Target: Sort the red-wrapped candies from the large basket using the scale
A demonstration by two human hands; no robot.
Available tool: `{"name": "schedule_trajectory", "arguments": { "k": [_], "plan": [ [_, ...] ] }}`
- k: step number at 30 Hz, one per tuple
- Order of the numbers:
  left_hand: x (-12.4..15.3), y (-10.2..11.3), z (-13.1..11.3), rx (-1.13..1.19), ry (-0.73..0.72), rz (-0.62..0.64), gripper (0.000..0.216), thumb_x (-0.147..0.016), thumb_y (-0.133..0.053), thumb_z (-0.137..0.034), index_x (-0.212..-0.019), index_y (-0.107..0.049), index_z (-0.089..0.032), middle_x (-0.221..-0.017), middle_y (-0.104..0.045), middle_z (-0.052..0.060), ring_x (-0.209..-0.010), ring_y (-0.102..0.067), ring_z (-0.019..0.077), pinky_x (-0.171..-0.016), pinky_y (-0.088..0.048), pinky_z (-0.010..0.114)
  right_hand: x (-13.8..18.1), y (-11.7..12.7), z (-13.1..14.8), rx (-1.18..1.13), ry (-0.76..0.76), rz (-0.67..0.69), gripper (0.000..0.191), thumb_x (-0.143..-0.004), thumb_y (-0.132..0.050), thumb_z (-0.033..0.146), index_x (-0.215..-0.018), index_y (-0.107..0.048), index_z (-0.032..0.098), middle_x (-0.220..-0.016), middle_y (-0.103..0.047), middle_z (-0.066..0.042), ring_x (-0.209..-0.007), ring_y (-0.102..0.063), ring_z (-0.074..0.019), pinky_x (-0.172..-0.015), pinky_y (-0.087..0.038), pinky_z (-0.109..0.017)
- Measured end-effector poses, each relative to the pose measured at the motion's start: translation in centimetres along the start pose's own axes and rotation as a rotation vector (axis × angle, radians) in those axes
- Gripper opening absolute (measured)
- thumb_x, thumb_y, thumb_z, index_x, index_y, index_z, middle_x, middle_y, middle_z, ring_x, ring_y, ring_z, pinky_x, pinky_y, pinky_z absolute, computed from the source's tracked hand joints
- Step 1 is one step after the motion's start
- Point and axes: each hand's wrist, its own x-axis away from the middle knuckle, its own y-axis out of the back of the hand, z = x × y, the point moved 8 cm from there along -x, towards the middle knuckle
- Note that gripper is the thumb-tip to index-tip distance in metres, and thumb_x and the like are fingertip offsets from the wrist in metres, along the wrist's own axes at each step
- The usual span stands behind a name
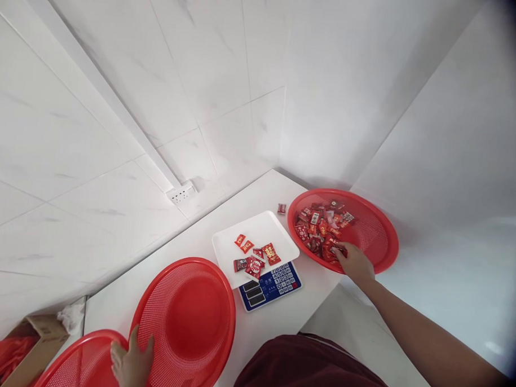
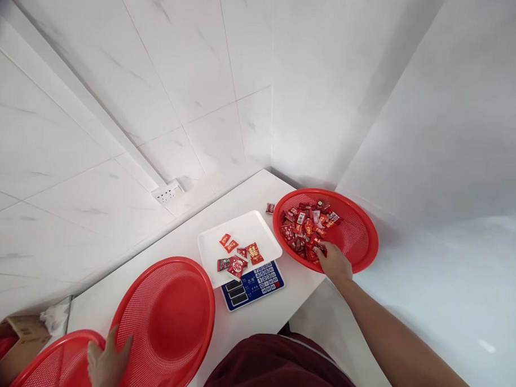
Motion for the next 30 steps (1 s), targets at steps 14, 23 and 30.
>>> {"name": "schedule_trajectory", "arguments": {
  "k": [14,23,30],
  "plan": [
    [10.9,-6.9,-34.7,0.086,-0.767,0.52,0.057,-0.083,-0.048,-0.034,-0.136,-0.034,-0.019,-0.147,-0.028,0.014,-0.133,-0.029,0.029,-0.106,-0.027,0.046,0.1,-0.3,0.3,0.018,-0.008,0.052,0.043,-0.083,-0.036,0.048,-0.108,-0.057,0.02,-0.114,-0.06,-0.009,-0.1,-0.056,-0.0263,-0.073,-0.045,-0.035],
    [10.7,-6.9,-35.4,0.013,-0.777,0.559,0.054,-0.08,-0.051,-0.028,-0.133,-0.036,-0.029,-0.13,-0.048,0.01,-0.116,-0.044,0.0277,-0.09,-0.04,0.044,0.2,-0.5,0.2,0.003,-0.027,0.079,0.043,-0.083,-0.036,0.05,-0.107,-0.058,0.023,-0.117,-0.058,-0.007,-0.1,-0.056,-0.0253,-0.074,-0.045,-0.036],
    [10.1,-6.9,-35.3,0.22,-0.789,0.523,0.042,-0.077,-0.043,-0.008,-0.113,-0.055,-0.026,-0.108,-0.054,0.007,-0.101,-0.05,0.0192,-0.083,-0.044,0.03,0.2,-0.7,0.1,0.042,-0.043,0.107,0.044,-0.083,-0.034,0.05,-0.11,-0.057,0.024,-0.118,-0.057,-0.006,-0.101,-0.056,-0.0261,-0.071,-0.046,-0.037]
  ]
}}
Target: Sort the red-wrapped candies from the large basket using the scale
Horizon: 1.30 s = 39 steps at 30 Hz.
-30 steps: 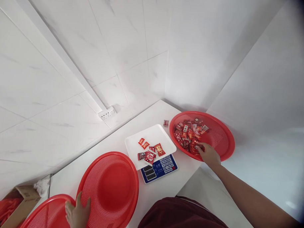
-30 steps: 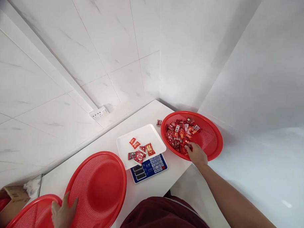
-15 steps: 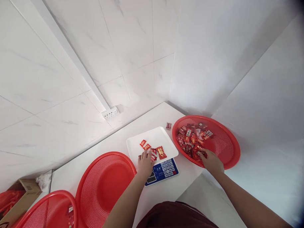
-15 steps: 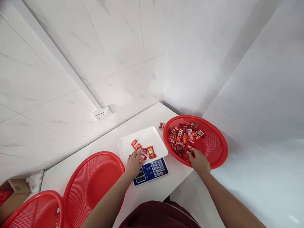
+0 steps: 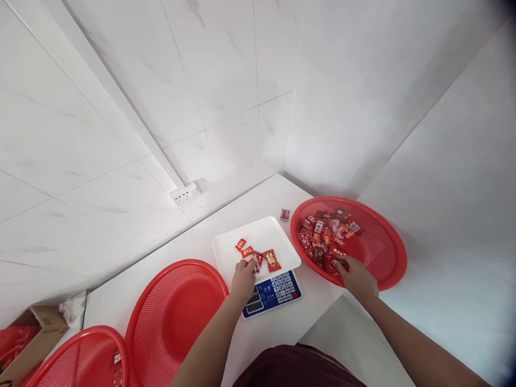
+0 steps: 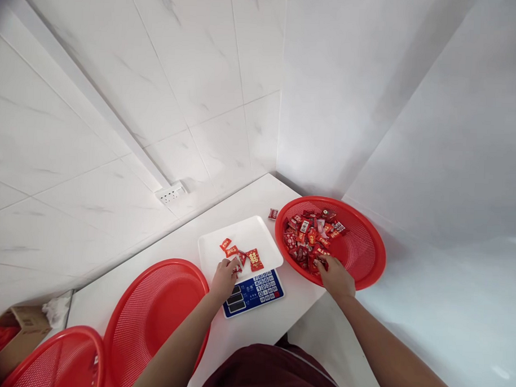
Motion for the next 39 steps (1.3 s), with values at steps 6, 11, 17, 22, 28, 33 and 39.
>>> {"name": "schedule_trajectory", "arguments": {
  "k": [6,11,17,22,28,33,39],
  "plan": [
    [3.3,5.7,3.6,0.068,0.069,-0.201,0.037,-0.079,-0.038,-0.01,-0.11,-0.054,-0.022,-0.108,-0.053,0.008,-0.1,-0.052,0.0181,-0.085,-0.043,0.031,0.2,0.2,0.2,-0.008,0.005,-0.008,0.043,-0.084,-0.033,0.05,-0.108,-0.057,0.023,-0.115,-0.059,-0.007,-0.099,-0.057,-0.0252,-0.074,-0.045,-0.036],
    [7.6,7.3,7.7,-0.202,0.259,-0.266,0.04,-0.081,-0.044,-0.024,-0.121,-0.051,-0.024,-0.14,-0.035,0.014,-0.132,-0.026,0.0332,-0.101,-0.027,0.054,0.2,0.2,0.2,-0.013,0.009,-0.006,0.043,-0.084,-0.033,0.05,-0.107,-0.057,0.022,-0.117,-0.058,-0.008,-0.1,-0.057,-0.0269,-0.073,-0.046,-0.037],
    [2.2,2.5,3.4,-0.063,0.12,-0.208,0.069,-0.079,-0.048,-0.052,-0.139,-0.026,-0.027,-0.153,-0.006,0.011,-0.139,-0.003,0.031,-0.108,-0.019,0.051,0.0,0.2,0.3,-0.024,0.02,-0.009,0.042,-0.083,-0.035,0.049,-0.106,-0.058,0.022,-0.115,-0.06,-0.008,-0.1,-0.057,-0.0269,-0.071,-0.047,-0.037],
    [-4.3,-0.3,1.3,0.008,0.217,-0.109,0.086,-0.072,-0.049,-0.063,-0.142,-0.019,-0.022,-0.152,-0.002,0.019,-0.138,-0.001,0.0358,-0.106,-0.016,0.055,-0.1,0.1,0.0,-0.021,-0.016,0.013,0.042,-0.082,-0.036,0.05,-0.106,-0.058,0.024,-0.117,-0.059,-0.006,-0.098,-0.058,-0.0255,-0.07,-0.047,-0.035],
    [-5.9,-2.8,-1.2,-0.082,0.155,0.027,0.092,-0.064,-0.054,-0.067,-0.14,-0.025,-0.024,-0.152,-0.001,0.016,-0.137,0.005,0.0371,-0.107,-0.006,0.058,-0.2,0.0,-0.2,-0.033,0.002,-0.021,0.04,-0.083,-0.035,0.051,-0.102,-0.057,0.025,-0.112,-0.06,-0.005,-0.098,-0.058,-0.0246,-0.072,-0.047,-0.036],
    [-4.9,-3.8,-2.5,-0.155,-0.009,-0.021,0.073,-0.075,-0.049,-0.056,-0.136,-0.036,-0.018,-0.15,-0.02,0.014,-0.138,-0.008,0.0333,-0.109,-0.014,0.049,-0.2,0.0,-0.1,-0.028,-0.001,-0.003,0.039,-0.083,-0.035,0.05,-0.101,-0.058,0.025,-0.113,-0.06,-0.005,-0.097,-0.059,-0.0249,-0.07,-0.048,-0.037],
    [-5.1,-2.3,-1.7,-0.095,-0.083,-0.055,0.05,-0.076,-0.055,-0.045,-0.122,-0.047,-0.026,-0.13,-0.046,0.007,-0.118,-0.041,0.0259,-0.098,-0.037,0.04,-0.2,0.2,0.0,-0.028,-0.003,-0.013,0.039,-0.082,-0.035,0.051,-0.101,-0.058,0.026,-0.111,-0.061,-0.005,-0.096,-0.059,-0.0246,-0.069,-0.048,-0.036]
  ]
}}
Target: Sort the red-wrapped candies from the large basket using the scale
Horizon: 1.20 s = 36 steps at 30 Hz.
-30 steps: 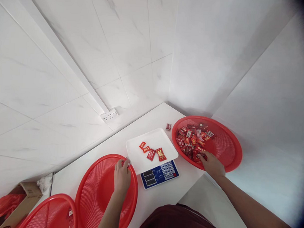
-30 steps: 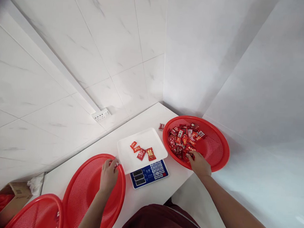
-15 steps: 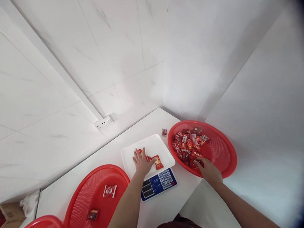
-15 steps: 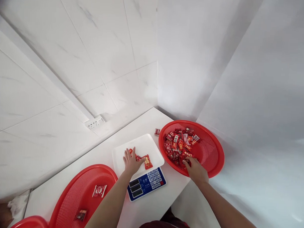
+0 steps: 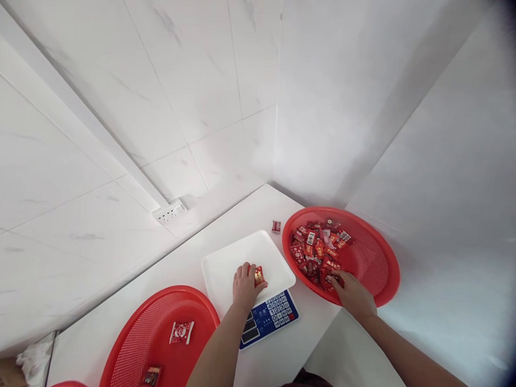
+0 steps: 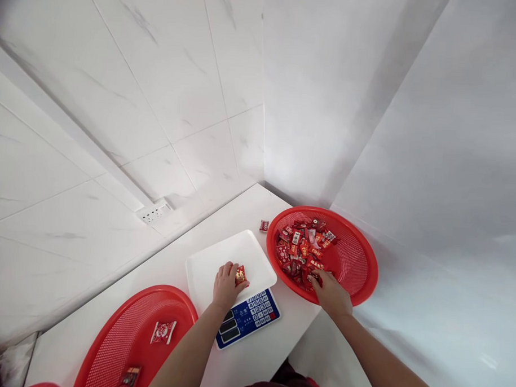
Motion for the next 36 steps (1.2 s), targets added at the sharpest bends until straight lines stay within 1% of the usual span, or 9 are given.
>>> {"name": "schedule_trajectory", "arguments": {
  "k": [4,10,15,19,22,27,31,33,36],
  "plan": [
    [-0.8,0.9,1.3,0.143,0.108,0.0,0.036,-0.078,-0.055,-0.035,-0.112,-0.051,-0.026,-0.117,-0.052,0.006,-0.108,-0.047,0.0212,-0.085,-0.043,0.032,-0.1,-0.1,-0.1,0.013,-0.009,0.0,0.039,-0.082,-0.036,0.051,-0.101,-0.059,0.026,-0.111,-0.061,-0.005,-0.096,-0.059,-0.0252,-0.07,-0.048,-0.037],
    [-0.4,2.4,3.1,0.269,0.165,-0.083,0.024,-0.079,-0.051,-0.025,-0.102,-0.053,-0.021,-0.098,-0.06,0.006,-0.093,-0.055,0.0184,-0.082,-0.043,0.03,0.0,-0.1,0.1,0.008,-0.01,0.016,0.038,-0.084,-0.035,0.048,-0.104,-0.058,0.025,-0.113,-0.06,-0.005,-0.099,-0.058,-0.0237,-0.076,-0.047,-0.036],
    [1.3,5.3,6.4,0.378,0.313,-0.215,0.03,-0.08,-0.048,-0.033,-0.106,-0.049,-0.02,-0.093,-0.063,0.005,-0.083,-0.06,0.0173,-0.075,-0.046,0.029,0.0,0.1,0.1,0.012,-0.008,0.004,0.039,-0.083,-0.035,0.049,-0.105,-0.058,0.025,-0.115,-0.06,-0.005,-0.101,-0.058,-0.0247,-0.076,-0.047,-0.038],
    [5.2,8.7,10.1,0.475,0.513,-0.326,0.043,-0.076,-0.05,-0.048,-0.109,-0.048,-0.02,-0.084,-0.066,0.004,-0.069,-0.062,0.0185,-0.064,-0.047,0.03,-0.1,0.0,0.0,0.008,-0.009,0.005,0.038,-0.084,-0.037,0.048,-0.105,-0.059,0.026,-0.116,-0.059,-0.006,-0.101,-0.058,-0.0253,-0.075,-0.047,-0.038],
    [9.9,10.8,12.9,0.446,0.625,-0.396,0.047,-0.074,-0.051,-0.053,-0.109,-0.049,-0.021,-0.091,-0.066,0.006,-0.078,-0.063,0.0214,-0.067,-0.047,0.031,-0.2,-0.2,0.0,0.005,0.005,0.007,0.036,-0.084,-0.037,0.046,-0.104,-0.059,0.025,-0.115,-0.06,-0.006,-0.101,-0.057,-0.025,-0.077,-0.046,-0.038],
    [16.4,10.1,16.1,0.094,0.685,-0.26,0.056,-0.079,-0.039,-0.058,-0.12,-0.045,-0.021,-0.114,-0.059,0.012,-0.098,-0.057,0.0285,-0.075,-0.047,0.04,-0.2,-0.4,-0.3,0.017,-0.012,0.02,0.039,-0.083,-0.037,0.049,-0.106,-0.058,0.025,-0.118,-0.058,-0.006,-0.101,-0.057,-0.0256,-0.074,-0.047,-0.037],
    [16.1,8.5,13.6,-0.087,0.493,-0.325,0.053,-0.084,-0.034,-0.052,-0.121,-0.048,-0.017,-0.123,-0.055,0.014,-0.116,-0.046,0.0309,-0.096,-0.037,0.047,-0.2,-0.5,-0.2,0.025,-0.007,0.032,0.041,-0.084,-0.034,0.05,-0.106,-0.057,0.024,-0.117,-0.058,-0.006,-0.101,-0.057,-0.0261,-0.072,-0.047,-0.037],
    [13.7,7.4,10.6,-0.063,0.339,-0.312,0.047,-0.087,-0.031,-0.047,-0.12,-0.05,-0.019,-0.124,-0.054,0.011,-0.118,-0.044,0.0271,-0.1,-0.035,0.042,-0.2,-0.4,-0.2,0.029,-0.009,0.032,0.04,-0.083,-0.035,0.049,-0.105,-0.057,0.024,-0.117,-0.059,-0.006,-0.099,-0.057,-0.0266,-0.071,-0.047,-0.037],
    [8.9,5.5,6.1,0.024,0.147,-0.195,0.044,-0.088,-0.034,-0.042,-0.123,-0.049,-0.022,-0.126,-0.052,0.009,-0.118,-0.044,0.0236,-0.099,-0.036,0.037,-0.1,-0.3,-0.2,0.026,-0.012,0.017,0.04,-0.082,-0.037,0.049,-0.104,-0.059,0.024,-0.116,-0.059,-0.006,-0.098,-0.058,-0.0268,-0.07,-0.046,-0.036]
  ]
}}
